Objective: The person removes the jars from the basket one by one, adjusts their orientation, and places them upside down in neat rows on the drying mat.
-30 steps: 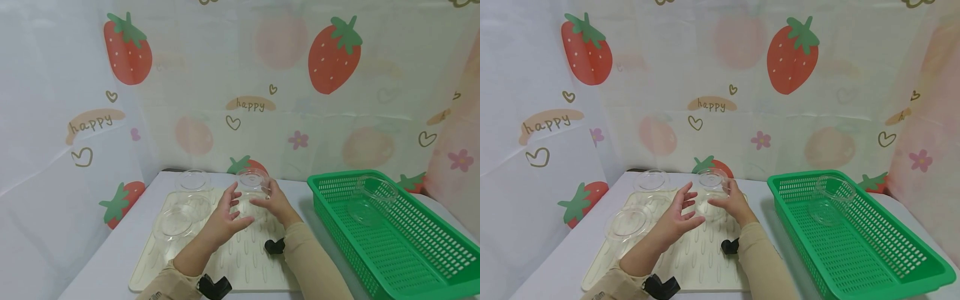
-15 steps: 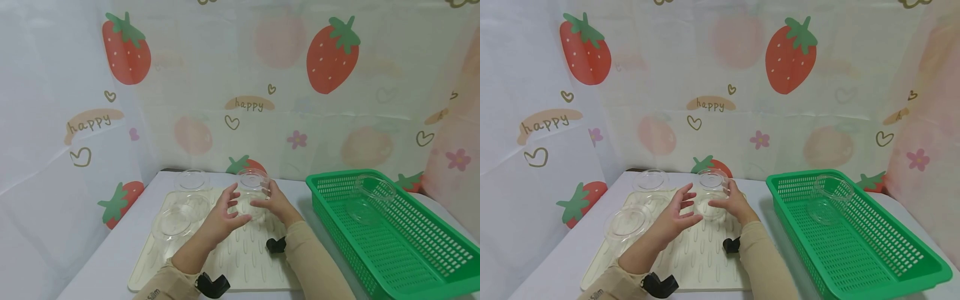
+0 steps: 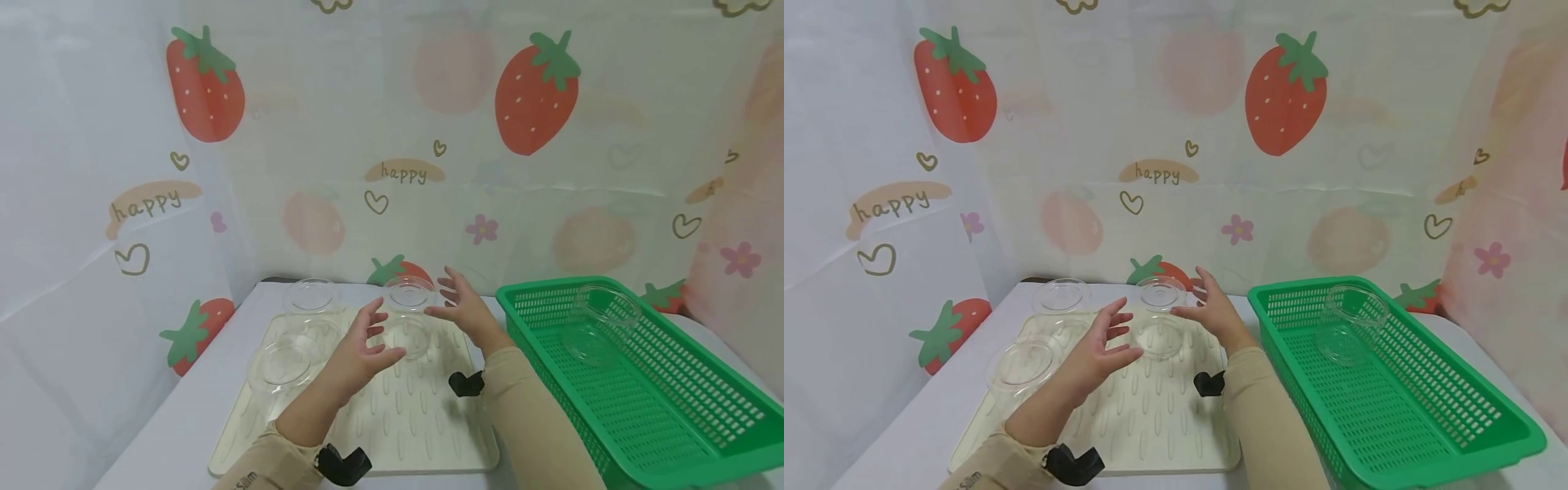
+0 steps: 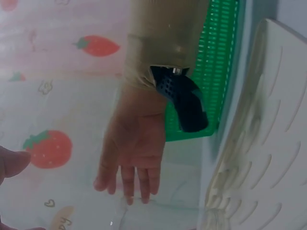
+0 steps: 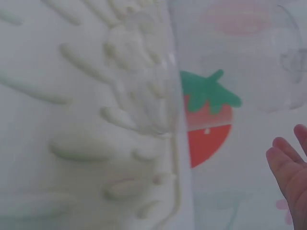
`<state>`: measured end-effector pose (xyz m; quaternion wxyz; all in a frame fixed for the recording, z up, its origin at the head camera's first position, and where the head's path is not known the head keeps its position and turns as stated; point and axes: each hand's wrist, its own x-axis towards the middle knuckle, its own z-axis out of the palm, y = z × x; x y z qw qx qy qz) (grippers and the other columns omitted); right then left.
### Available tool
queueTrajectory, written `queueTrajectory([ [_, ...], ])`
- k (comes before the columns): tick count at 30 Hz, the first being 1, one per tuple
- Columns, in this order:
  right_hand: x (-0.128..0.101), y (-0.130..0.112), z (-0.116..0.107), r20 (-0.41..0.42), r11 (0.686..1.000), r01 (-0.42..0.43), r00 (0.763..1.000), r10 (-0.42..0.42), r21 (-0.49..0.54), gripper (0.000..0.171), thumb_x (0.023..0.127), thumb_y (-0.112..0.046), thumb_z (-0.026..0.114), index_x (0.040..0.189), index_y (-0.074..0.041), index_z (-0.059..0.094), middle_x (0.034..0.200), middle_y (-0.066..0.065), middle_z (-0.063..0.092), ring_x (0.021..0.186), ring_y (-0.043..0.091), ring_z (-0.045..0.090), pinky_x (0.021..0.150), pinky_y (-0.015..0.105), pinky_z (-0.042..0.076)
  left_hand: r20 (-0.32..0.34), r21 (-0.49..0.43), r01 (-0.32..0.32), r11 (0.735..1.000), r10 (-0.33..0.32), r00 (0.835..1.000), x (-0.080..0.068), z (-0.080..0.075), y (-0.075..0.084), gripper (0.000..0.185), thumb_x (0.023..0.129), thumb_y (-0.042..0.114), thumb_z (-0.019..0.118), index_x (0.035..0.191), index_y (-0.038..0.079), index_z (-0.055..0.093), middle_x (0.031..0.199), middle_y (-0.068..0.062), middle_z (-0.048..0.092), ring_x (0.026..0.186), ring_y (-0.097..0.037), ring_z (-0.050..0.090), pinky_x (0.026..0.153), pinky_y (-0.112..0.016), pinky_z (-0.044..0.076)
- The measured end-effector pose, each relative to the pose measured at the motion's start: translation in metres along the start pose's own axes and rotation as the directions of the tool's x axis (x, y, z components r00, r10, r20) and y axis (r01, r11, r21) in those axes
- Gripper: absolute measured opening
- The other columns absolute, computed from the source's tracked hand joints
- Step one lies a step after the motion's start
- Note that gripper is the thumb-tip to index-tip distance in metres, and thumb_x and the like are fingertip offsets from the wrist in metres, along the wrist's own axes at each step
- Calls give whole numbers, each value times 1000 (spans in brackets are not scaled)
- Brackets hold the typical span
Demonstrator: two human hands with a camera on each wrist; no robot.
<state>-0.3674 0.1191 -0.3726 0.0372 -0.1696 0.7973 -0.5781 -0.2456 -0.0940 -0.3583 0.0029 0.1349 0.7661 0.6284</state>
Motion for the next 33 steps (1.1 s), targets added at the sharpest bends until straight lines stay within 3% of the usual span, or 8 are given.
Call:
queueTrajectory([
  [7, -1, -27, -26, 11, 996, 90, 996, -90, -15, 89, 79, -16, 72, 147, -14, 14, 145, 14, 28, 133, 31, 29, 108, 44, 24, 6, -10, -6, 1000, 6, 1000, 1, 1, 5, 81, 81, 16, 69, 144, 22, 19, 141, -8, 32, 127, -30, 34, 101, -48, 34],
  [11, -3, -41, -43, 17, 992, 120, 993, -119, -44, 82, 80, -17, 71, 145, -15, 21, 144, 13, 31, 132, 30, 31, 106, 46, 27, 5, -17, -22, 1000, 22, 1000, 2, 2, 7, 80, 81, 16, 69, 144, 24, 20, 140, -8, 32, 127, -29, 34, 101, -48, 34],
  [19, -16, -63, -82, 20, 981, 166, 986, -165, -96, 77, 82, -20, 70, 144, -17, 26, 143, 13, 32, 132, 29, 31, 108, 46, 22, -2, -36, -41, 999, 41, 999, 6, 4, 12, 77, 81, 15, 68, 143, 26, 23, 140, -11, 32, 126, -29, 35, 101, -48, 34],
  [27, -40, -69, -130, -34, 978, 117, 992, -125, -175, 76, 83, -27, 67, 145, -19, 24, 145, 10, 30, 132, 31, 29, 106, 49, 26, 27, 3, -100, 995, 100, 995, 14, 18, 17, 74, 81, 16, 68, 142, 24, 26, 140, -13, 33, 126, -30, 36, 100, -47, 35],
  [33, -55, -63, -165, -102, 960, 71, 989, -102, -272, 75, 83, -31, 68, 144, -20, 25, 144, 10, 32, 131, 30, 32, 103, 50, 30, 59, -17, -105, 994, 106, 993, 25, 31, 21, 74, 82, 18, 67, 142, 22, 26, 140, -11, 33, 127, -29, 35, 101, -47, 34],
])
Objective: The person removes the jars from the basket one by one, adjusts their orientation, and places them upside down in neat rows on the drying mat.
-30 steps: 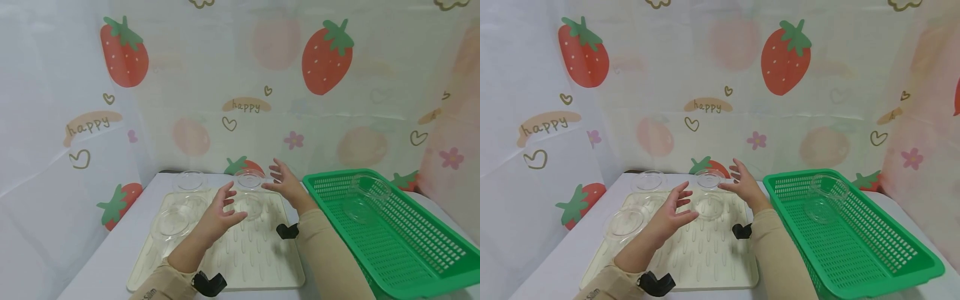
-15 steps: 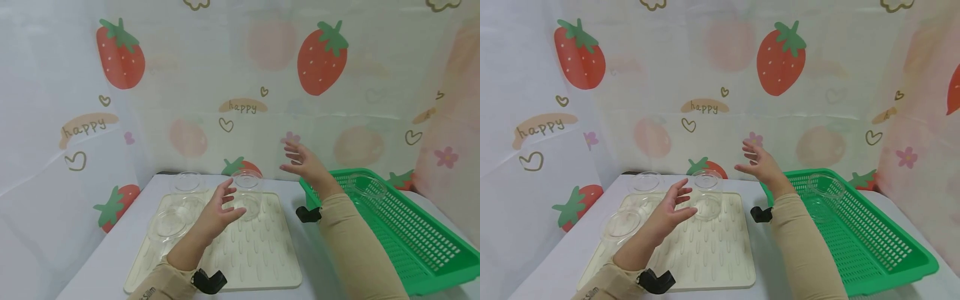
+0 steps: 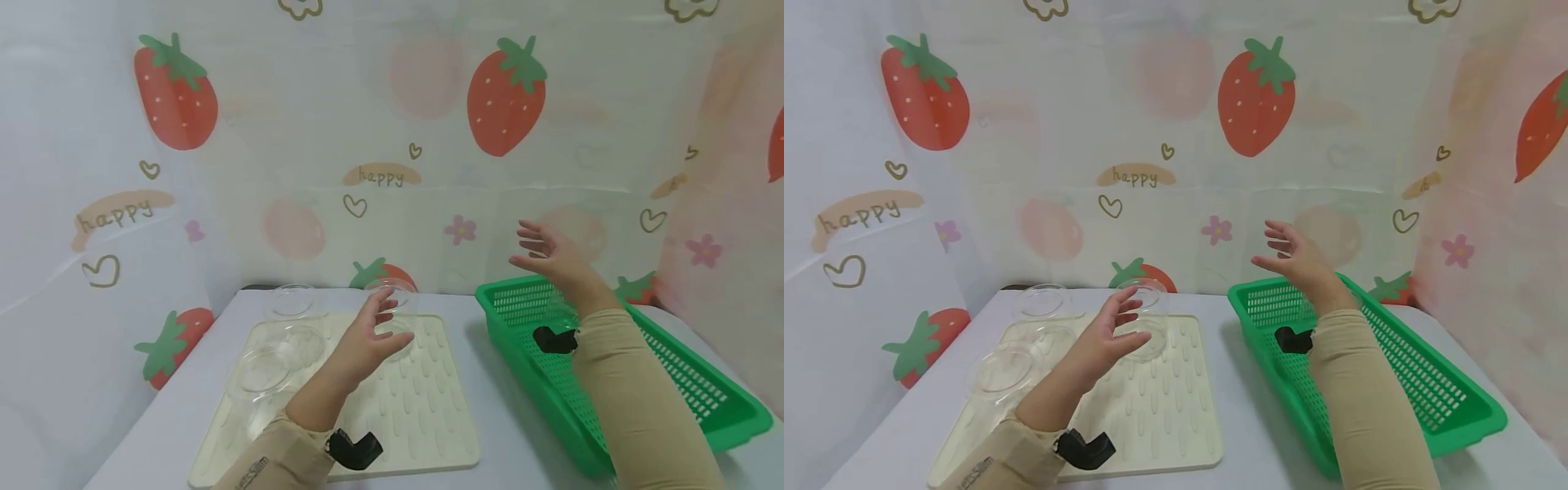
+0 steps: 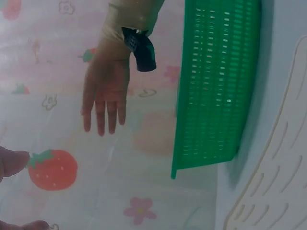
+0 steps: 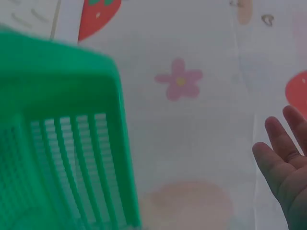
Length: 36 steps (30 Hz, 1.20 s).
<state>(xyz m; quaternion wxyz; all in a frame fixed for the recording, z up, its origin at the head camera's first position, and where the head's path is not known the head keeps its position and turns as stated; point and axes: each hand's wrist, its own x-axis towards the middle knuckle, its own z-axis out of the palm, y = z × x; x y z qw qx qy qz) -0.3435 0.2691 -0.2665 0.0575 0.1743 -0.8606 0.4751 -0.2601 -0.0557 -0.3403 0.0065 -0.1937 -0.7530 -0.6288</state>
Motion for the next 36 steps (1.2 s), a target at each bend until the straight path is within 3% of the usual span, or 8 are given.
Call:
queueTrajectory([
  [10, -24, 25, -45, -33, 991, -79, 997, 76, -106, 79, 84, -36, 65, 146, -19, 19, 146, 12, 28, 133, 32, 28, 101, 56, 28, 70, -23, 10, 1000, -8, 998, 25, 31, 11, 73, 82, 20, 67, 142, 24, 27, 140, -7, 34, 127, -26, 34, 97, -46, 39],
  [21, -46, 51, -71, -78, 970, -171, 984, 160, -175, 88, 81, -48, 63, 147, -17, 14, 147, 18, 25, 131, 39, 28, 98, 60, 28, 170, -37, 37, 999, -30, 985, 48, 74, 18, 70, 83, 23, 66, 142, 25, 27, 139, -3, 36, 129, -26, 33, 97, -46, 39],
  [28, -53, 70, -81, -70, 957, -216, 976, 206, -194, 89, 82, -47, 62, 148, -17, 10, 147, 20, 22, 132, 41, 25, 98, 61, 28, 222, -27, 26, 999, -19, 975, 52, 93, 17, 71, 84, 23, 66, 143, 24, 26, 140, -5, 34, 128, -26, 33, 93, -45, 42],
  [36, -59, 78, -83, -7, 931, -279, 958, 286, -236, 101, 77, -55, 63, 148, -11, 5, 148, 24, 16, 132, 44, 20, 98, 62, 27, 230, -21, 27, 999, -22, 973, 51, 99, 13, 73, 84, 18, 66, 143, 23, 24, 140, -7, 34, 127, -27, 33, 94, -45, 42],
])
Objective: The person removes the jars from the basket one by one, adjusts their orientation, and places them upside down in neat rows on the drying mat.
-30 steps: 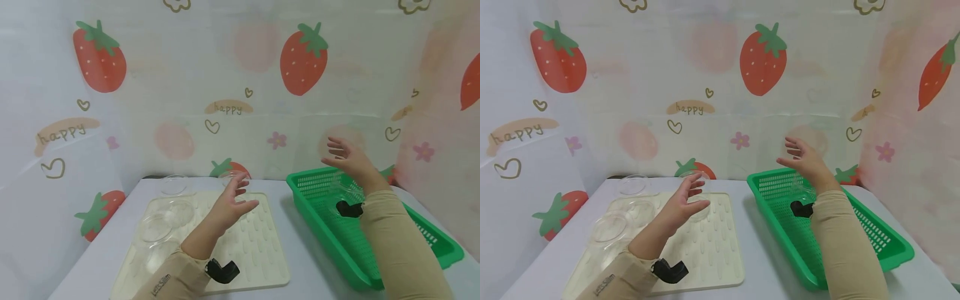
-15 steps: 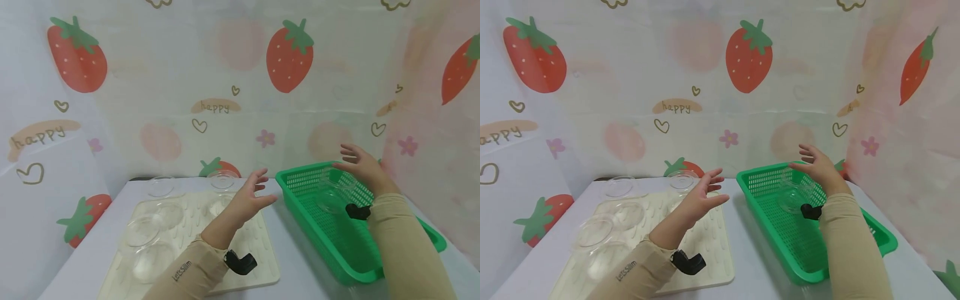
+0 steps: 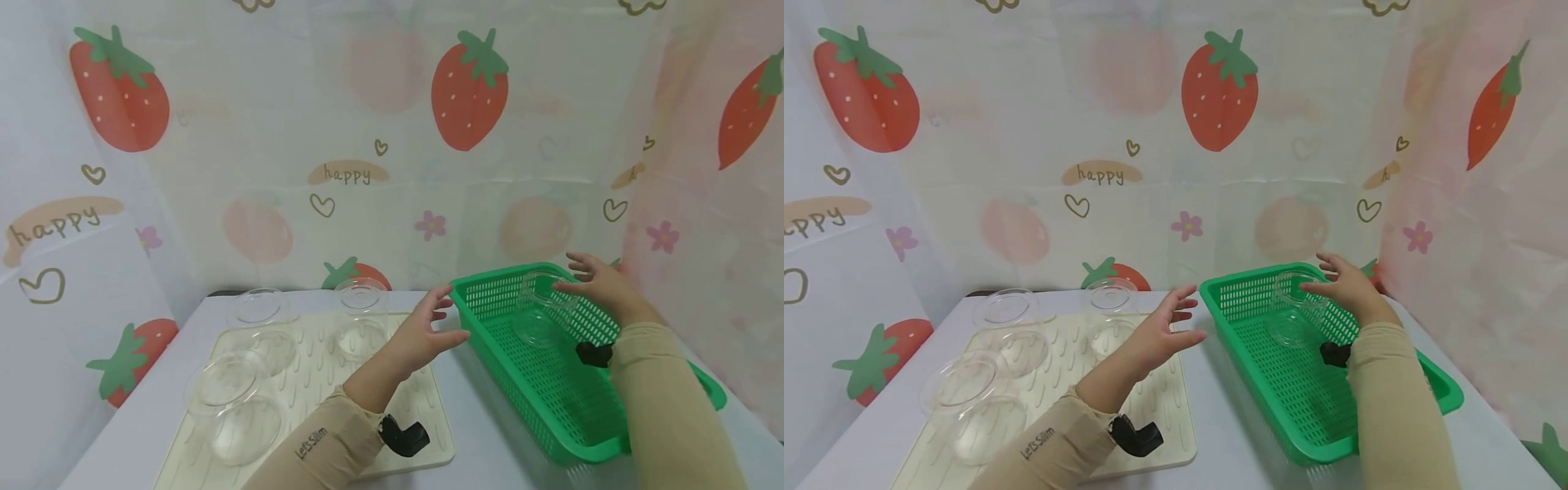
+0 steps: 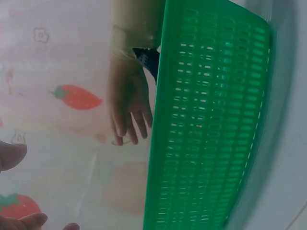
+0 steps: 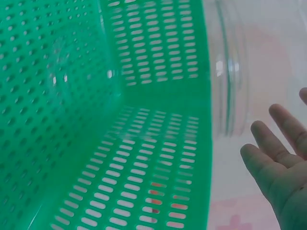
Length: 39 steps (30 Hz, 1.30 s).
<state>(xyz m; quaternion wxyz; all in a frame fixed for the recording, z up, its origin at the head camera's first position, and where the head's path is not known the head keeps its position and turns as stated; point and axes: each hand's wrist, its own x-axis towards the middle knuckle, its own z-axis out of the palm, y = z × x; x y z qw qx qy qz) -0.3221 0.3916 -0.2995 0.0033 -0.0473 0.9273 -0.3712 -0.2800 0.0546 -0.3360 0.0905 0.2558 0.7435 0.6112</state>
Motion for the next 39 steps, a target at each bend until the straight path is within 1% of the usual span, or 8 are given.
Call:
queueTrajectory([
  [6, 4, 10, 2, 44, 999, -30, 999, 31, -27, 106, 75, -56, 64, 147, -10, 2, 147, 27, 14, 130, 48, 18, 97, 63, 27, -4, 2, 1, 1000, 0, 1000, -1, -1, -5, 73, 83, 18, 66, 143, 23, 25, 139, -6, 35, 128, -26, 33, 96, -44, 40],
  [11, 6, 18, 3, 57, 997, -43, 997, 47, -67, 103, 79, -52, 64, 147, -7, 0, 145, 29, 17, 128, 50, 20, 96, 63, 28, 3, 8, 13, 1000, -13, 1000, -2, -2, -8, 72, 83, 20, 66, 143, 23, 26, 139, -5, 36, 127, -26, 34, 96, -44, 40],
  [13, 6, 20, 4, 55, 997, -37, 998, 41, -72, 101, 81, -47, 64, 146, -5, 0, 144, 30, 19, 127, 51, 22, 95, 63, 29, 4, 11, 14, 1000, -14, 1000, -2, -3, -10, 71, 83, 22, 67, 142, 24, 27, 139, -5, 36, 127, -25, 34, 96, -43, 40],
  [19, 8, 23, 7, 60, 998, -4, 998, 8, -64, 99, 81, -42, 66, 146, -3, 3, 140, 32, 25, 124, 50, 28, 94, 61, 32, 3, 21, 15, 1000, -15, 1000, -2, -4, -14, 71, 83, 22, 67, 142, 22, 27, 139, -6, 36, 127, -26, 34, 97, -42, 40],
  [22, 8, 22, 10, 88, 1000, 10, 996, -8, -30, 100, 81, -40, 67, 146, -2, 2, 140, 33, 23, 124, 51, 28, 95, 60, 32, -4, 26, 13, 1000, -13, 1000, -2, -4, -14, 71, 83, 21, 67, 142, 21, 27, 139, -7, 37, 127, -26, 35, 97, -42, 40],
  [28, 8, 14, 19, 133, 998, 40, 991, -33, -50, 99, 81, -36, 68, 144, 4, 4, 138, 34, 26, 122, 49, 33, 93, 58, 36, -16, 31, 17, 999, -16, 1000, -4, -4, -15, 71, 82, 19, 68, 142, 20, 28, 138, -8, 38, 126, -27, 35, 98, -42, 39],
  [35, 14, 15, 27, 182, 998, 36, 983, -28, -43, 100, 81, -35, 68, 144, 2, 0, 139, 31, 27, 124, 48, 31, 94, 58, 35, -10, 24, 24, 999, -24, 1000, -4, -6, -15, 72, 83, 20, 67, 142, 20, 27, 139, -8, 37, 127, -26, 34, 99, -42, 38],
  [39, 16, 18, 31, 227, 999, 36, 974, -26, -41, 97, 81, -34, 68, 144, 3, 4, 139, 29, 29, 124, 47, 32, 94, 56, 36, -10, 20, 27, 999, -27, 1000, -5, -7, -15, 72, 82, 19, 67, 142, 20, 27, 138, -8, 37, 126, -26, 35, 99, -42, 38],
])
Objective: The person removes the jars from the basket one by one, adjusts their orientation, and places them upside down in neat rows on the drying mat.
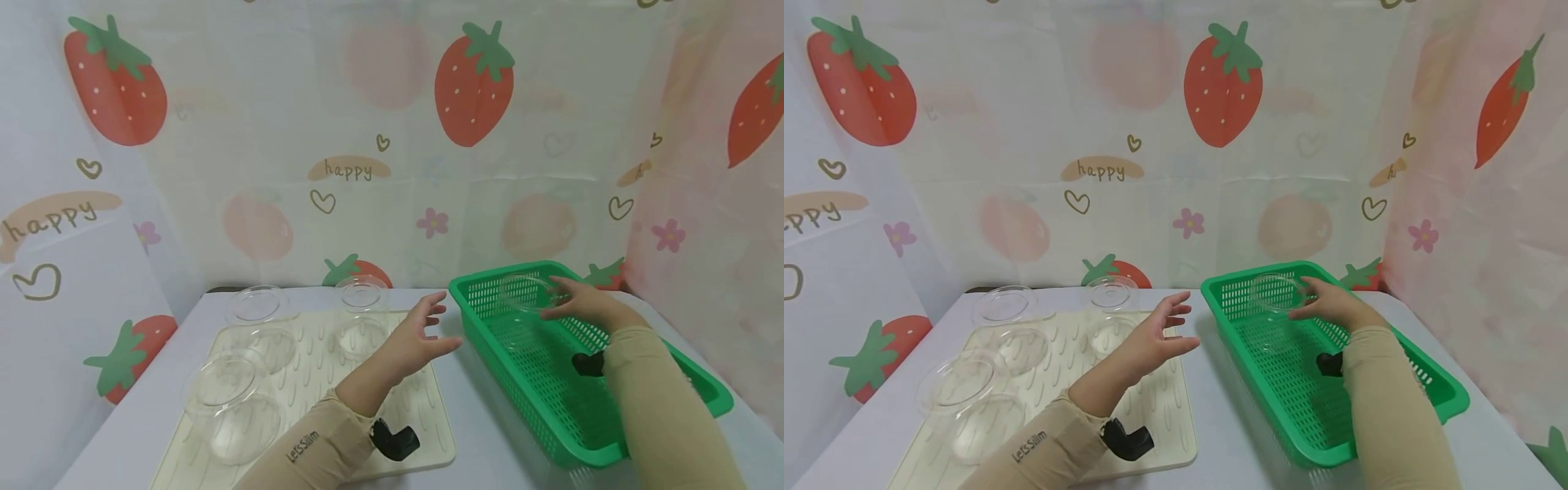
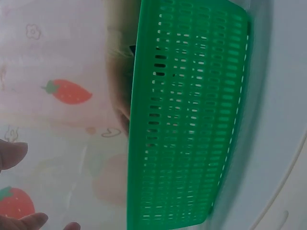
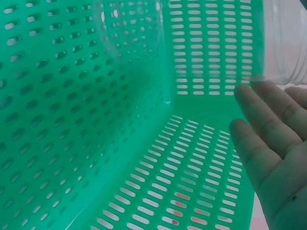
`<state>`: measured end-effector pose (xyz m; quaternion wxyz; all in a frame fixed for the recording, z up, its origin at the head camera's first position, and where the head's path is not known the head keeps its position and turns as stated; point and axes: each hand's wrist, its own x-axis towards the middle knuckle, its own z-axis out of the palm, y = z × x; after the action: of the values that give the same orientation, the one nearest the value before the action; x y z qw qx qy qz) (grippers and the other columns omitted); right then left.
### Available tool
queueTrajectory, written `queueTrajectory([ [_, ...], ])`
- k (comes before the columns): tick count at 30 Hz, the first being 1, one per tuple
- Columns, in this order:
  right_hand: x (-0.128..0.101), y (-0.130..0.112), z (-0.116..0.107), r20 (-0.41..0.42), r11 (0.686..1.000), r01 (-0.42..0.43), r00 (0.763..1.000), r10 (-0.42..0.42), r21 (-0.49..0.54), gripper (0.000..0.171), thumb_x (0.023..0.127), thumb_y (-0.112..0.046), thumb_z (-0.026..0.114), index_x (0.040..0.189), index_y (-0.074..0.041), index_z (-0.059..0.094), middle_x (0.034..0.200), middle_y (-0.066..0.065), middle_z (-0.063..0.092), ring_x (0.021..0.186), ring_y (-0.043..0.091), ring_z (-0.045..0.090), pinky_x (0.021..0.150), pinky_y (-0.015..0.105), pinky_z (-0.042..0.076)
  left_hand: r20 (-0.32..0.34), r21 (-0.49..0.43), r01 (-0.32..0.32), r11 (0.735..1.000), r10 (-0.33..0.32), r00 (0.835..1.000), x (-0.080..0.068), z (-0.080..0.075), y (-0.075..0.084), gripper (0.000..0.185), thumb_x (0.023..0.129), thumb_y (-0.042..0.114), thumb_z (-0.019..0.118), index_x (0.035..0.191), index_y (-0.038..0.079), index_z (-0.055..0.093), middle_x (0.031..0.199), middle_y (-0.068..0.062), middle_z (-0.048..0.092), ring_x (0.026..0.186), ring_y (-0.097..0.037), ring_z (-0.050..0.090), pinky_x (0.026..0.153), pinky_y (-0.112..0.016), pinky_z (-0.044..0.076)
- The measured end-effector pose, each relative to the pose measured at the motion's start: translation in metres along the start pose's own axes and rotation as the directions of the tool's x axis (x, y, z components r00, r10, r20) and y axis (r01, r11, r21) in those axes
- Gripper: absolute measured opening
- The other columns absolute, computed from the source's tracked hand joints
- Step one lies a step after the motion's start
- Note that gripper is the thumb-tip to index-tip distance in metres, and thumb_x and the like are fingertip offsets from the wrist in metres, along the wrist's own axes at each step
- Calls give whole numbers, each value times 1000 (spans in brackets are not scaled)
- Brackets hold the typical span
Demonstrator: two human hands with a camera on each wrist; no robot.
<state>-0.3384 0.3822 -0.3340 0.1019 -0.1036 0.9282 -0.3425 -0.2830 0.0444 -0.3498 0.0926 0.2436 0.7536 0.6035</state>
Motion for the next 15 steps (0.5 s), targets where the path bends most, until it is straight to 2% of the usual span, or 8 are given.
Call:
queueTrajectory([
  [7, 2, -1, 6, 68, 1000, 17, 998, -18, 10, 95, 79, -38, 69, 144, 1, 12, 140, 29, 29, 124, 47, 31, 95, 55, 37, -5, 3, -5, 1000, 5, 1000, 0, -2, -3, 72, 82, 20, 68, 142, 21, 28, 138, -9, 37, 127, -27, 34, 98, -43, 39],
  [12, 4, -7, 10, 87, 998, 39, 995, -42, 43, 87, 82, -29, 68, 144, 1, 15, 140, 29, 28, 125, 48, 30, 96, 56, 35, -5, 10, 7, 1000, -7, 1000, -1, -4, -4, 72, 82, 21, 68, 142, 22, 27, 138, -7, 37, 127, -26, 34, 98, -42, 39],
  [15, 5, -10, 12, 97, 997, 49, 994, -54, 51, 88, 81, -31, 69, 143, 1, 16, 140, 29, 29, 126, 48, 30, 96, 55, 36, -4, 11, 13, 1000, -13, 1000, -1, -5, -5, 73, 82, 22, 68, 142, 22, 27, 138, -6, 37, 127, -25, 34, 99, -42, 38],
])
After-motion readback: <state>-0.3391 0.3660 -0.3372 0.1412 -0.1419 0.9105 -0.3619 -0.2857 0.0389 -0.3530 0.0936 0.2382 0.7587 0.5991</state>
